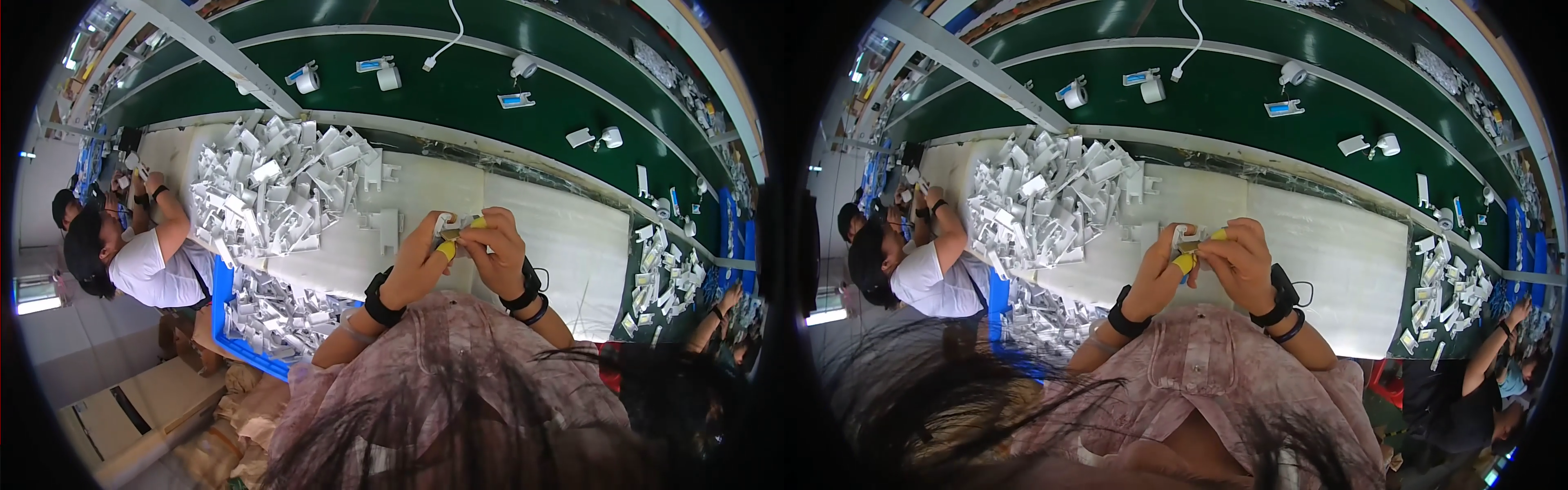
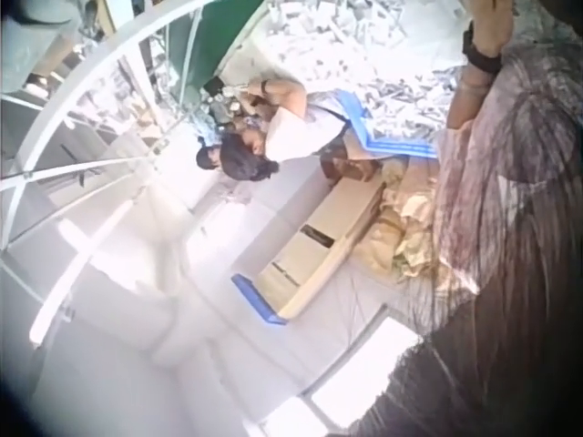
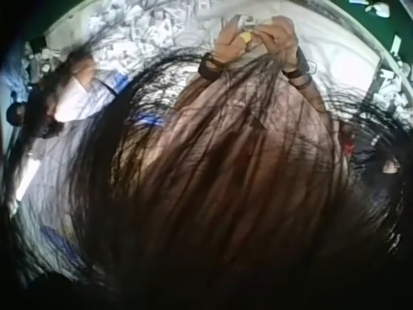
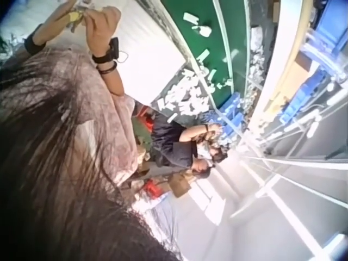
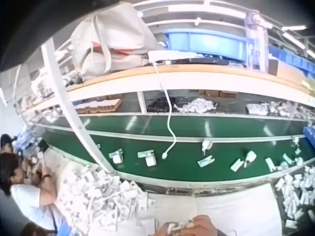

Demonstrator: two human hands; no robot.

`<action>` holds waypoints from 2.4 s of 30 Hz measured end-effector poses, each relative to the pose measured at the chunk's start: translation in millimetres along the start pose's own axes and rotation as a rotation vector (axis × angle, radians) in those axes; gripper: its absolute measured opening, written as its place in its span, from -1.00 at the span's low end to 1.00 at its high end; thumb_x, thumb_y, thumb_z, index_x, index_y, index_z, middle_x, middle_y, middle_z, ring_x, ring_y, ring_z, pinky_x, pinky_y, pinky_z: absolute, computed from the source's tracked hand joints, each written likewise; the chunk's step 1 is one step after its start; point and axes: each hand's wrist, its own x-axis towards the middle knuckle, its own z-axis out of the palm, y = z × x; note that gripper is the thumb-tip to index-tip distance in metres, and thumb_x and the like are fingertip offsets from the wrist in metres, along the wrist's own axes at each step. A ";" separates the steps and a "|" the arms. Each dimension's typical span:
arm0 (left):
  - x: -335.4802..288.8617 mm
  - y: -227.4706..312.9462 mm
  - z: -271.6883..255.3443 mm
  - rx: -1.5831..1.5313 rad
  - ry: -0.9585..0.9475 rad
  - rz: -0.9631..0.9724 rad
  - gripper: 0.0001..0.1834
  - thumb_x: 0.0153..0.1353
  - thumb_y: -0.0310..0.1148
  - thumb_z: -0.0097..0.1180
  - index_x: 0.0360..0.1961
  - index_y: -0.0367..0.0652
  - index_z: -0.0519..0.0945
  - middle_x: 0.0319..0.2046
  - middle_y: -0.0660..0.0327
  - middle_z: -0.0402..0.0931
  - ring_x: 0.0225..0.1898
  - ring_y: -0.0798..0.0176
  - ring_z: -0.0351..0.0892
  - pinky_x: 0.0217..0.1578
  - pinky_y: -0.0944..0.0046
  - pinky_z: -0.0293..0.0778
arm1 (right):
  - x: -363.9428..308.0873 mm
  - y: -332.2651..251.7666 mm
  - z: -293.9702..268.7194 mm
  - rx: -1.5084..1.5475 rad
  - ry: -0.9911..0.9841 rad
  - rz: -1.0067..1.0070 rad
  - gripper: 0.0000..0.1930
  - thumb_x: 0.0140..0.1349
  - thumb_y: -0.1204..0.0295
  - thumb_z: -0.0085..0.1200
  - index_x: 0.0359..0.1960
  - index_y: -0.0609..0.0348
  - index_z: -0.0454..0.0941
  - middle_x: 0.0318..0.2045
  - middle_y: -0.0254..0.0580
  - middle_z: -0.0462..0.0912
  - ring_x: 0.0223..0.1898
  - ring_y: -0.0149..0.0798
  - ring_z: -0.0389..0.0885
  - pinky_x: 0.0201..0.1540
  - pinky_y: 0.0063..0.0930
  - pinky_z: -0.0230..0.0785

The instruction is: The person picks up a white plastic housing and a small circuit board, inserts the board into the housing, and then adds a blue battery. They snap a white fan component onto the top, fit a white plastic cover over the battery, and place the assembled fan onto the conveyor belt.

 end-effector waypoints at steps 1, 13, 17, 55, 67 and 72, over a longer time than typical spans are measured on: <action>-0.6 1.0 -0.3 0.023 -0.007 -0.002 -0.56 0.10 -0.64 -0.32 0.06 -0.29 0.25 -0.47 0.19 0.40 -0.50 0.37 0.40 -0.43 0.38 0.38 | 0.0 -0.3 0.5 0.001 0.006 0.002 -0.75 -0.09 0.60 0.32 -0.32 0.08 0.66 -0.36 -0.26 0.50 -0.19 -0.10 0.45 -0.13 -0.31 0.37; -9.7 -18.5 3.5 -0.110 0.046 0.075 -0.59 0.28 -0.39 0.04 0.12 -0.27 0.31 -0.32 0.26 0.48 -0.49 0.52 0.33 -0.49 0.48 0.31 | 4.3 -8.6 -4.3 -0.022 -0.054 0.001 -0.76 -0.09 0.58 0.32 -0.32 0.05 0.66 -0.36 -0.28 0.50 -0.20 -0.12 0.43 -0.05 -0.27 0.35; -10.5 -22.5 6.1 -0.087 0.061 0.088 -0.60 0.30 -0.43 -0.01 0.14 -0.27 0.30 -0.31 0.27 0.48 -0.49 0.52 0.33 -0.48 0.47 0.32 | 4.9 -9.6 -6.8 -0.016 -0.085 0.005 -0.76 -0.07 0.66 0.26 -0.32 0.13 0.64 -0.38 -0.21 0.56 -0.19 -0.06 0.48 0.01 -0.23 0.33; 53.1 -113.0 -62.6 -0.584 0.226 -0.340 -0.72 0.38 -0.37 -0.17 0.05 -0.21 0.41 -0.14 0.15 0.50 -0.26 0.27 0.57 -0.26 0.29 0.55 | 204.7 307.3 68.7 -0.497 -0.034 -0.031 -0.73 -0.01 0.62 0.05 -0.23 0.12 0.57 -0.31 -0.07 0.59 -0.28 0.05 0.58 -0.26 -0.17 0.42; 73.4 -179.2 -45.4 -0.508 0.211 -0.264 -0.75 0.39 -0.27 -0.16 -0.05 -0.14 0.44 -0.27 0.33 0.49 -0.36 0.46 0.50 -0.35 0.41 0.51 | 194.2 466.1 -19.8 -0.843 -0.544 -0.317 -0.79 -0.02 0.55 0.14 -0.29 0.25 0.48 -0.31 0.06 0.51 -0.22 0.15 0.49 -0.20 -0.04 0.34; 79.4 -172.5 -40.4 -0.322 0.167 -0.194 -0.75 0.40 -0.24 -0.16 -0.06 -0.13 0.44 -0.30 0.35 0.48 -0.38 0.49 0.48 -0.38 0.44 0.48 | 171.5 378.9 -16.3 -0.371 -0.340 0.038 -0.93 0.24 0.52 0.02 -0.32 0.28 0.48 -0.38 0.04 0.51 -0.31 0.04 0.48 -0.27 -0.19 0.34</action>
